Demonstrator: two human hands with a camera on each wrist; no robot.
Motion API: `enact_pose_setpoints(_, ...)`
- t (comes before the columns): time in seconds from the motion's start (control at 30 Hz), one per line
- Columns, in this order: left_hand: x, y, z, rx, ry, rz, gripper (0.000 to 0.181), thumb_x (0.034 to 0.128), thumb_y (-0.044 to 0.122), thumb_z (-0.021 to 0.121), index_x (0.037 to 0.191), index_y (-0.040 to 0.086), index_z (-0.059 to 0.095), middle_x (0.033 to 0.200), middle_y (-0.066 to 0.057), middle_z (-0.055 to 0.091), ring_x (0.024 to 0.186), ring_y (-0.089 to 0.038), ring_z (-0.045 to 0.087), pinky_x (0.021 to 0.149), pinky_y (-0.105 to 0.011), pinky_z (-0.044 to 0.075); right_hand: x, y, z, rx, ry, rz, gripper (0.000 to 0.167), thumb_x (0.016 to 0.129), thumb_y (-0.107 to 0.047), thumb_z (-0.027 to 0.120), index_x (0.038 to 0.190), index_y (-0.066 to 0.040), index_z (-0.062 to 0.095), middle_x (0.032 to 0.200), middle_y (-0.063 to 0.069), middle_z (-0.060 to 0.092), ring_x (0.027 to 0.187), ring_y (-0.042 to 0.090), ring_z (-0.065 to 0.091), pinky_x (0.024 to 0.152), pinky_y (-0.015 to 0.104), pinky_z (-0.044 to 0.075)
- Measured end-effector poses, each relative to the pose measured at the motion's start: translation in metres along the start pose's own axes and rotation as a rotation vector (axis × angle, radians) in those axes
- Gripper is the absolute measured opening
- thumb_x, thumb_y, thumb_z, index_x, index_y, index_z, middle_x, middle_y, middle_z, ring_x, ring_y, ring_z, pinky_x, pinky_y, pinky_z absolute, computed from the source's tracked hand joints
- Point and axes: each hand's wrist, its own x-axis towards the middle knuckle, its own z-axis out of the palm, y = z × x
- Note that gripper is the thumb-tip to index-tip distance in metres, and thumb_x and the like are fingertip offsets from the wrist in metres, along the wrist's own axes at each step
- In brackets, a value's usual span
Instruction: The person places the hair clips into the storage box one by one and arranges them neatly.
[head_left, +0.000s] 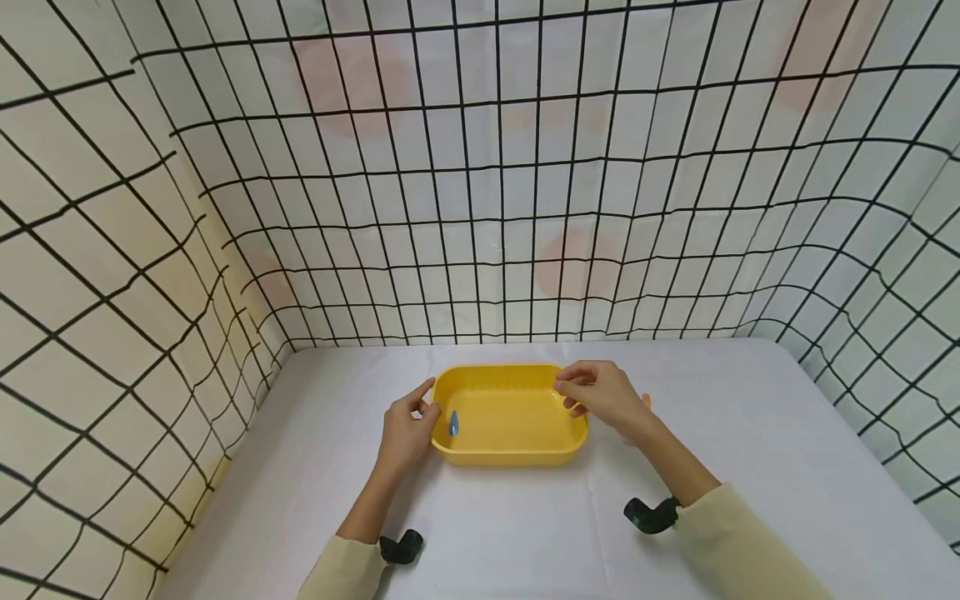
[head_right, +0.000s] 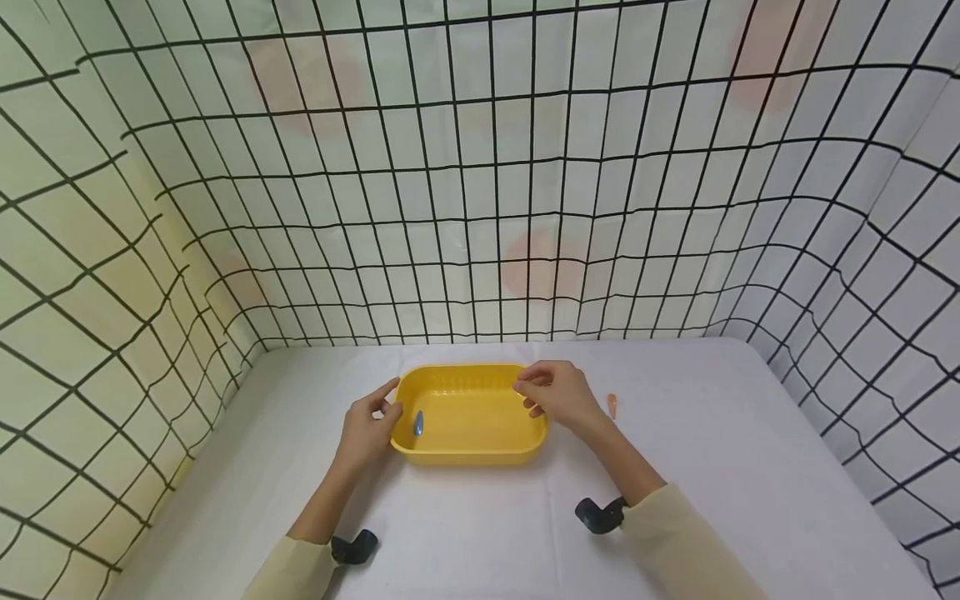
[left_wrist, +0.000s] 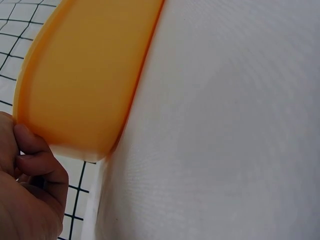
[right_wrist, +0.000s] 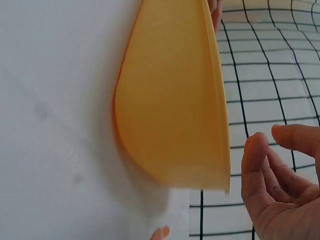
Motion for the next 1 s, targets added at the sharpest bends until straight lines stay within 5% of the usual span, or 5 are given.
enact_pose_setpoints(0.17,0.0,-0.001,-0.002,0.002,-0.004,-0.006,0.051,0.095,0.018,0.063,0.146,0.018,0.06,0.08,-0.003,0.053,0.059,-0.015,0.043,0.049,-0.019,0.037,-0.008,0.008,-0.025,-0.036,0.038,0.031,0.032,0.098,-0.028,0.069,0.118,-0.002,0.07,0.105,0.021,0.073,0.081,0.025,0.072,0.073,0.035,0.063)
enact_pose_setpoints(0.4,-0.001,-0.002,-0.003,-0.021,-0.009,-0.005,0.05,0.0959,0.018,0.064,0.146,0.017,0.06,0.082,-0.003,0.053,0.058,-0.015,0.043,0.049,-0.019,0.039,-0.019,0.02,-0.05,-0.066,0.075,0.039,0.037,0.099,-0.029,0.068,0.122,0.0,0.067,0.111,0.017,0.073,0.091,0.031,0.072,0.073,0.031,0.063)
enact_pose_setpoints(1.0,0.0,0.0,0.0,-0.03,-0.02,-0.013,0.051,0.0964,0.018,0.063,0.147,0.017,0.059,0.082,-0.004,0.053,0.055,-0.014,0.044,0.048,-0.019,0.041,-0.051,0.064,-0.08,-0.12,0.114,0.104,0.042,0.099,-0.028,0.069,0.125,0.005,0.065,0.107,0.019,0.074,0.082,0.02,0.072,0.07,0.029,0.062)
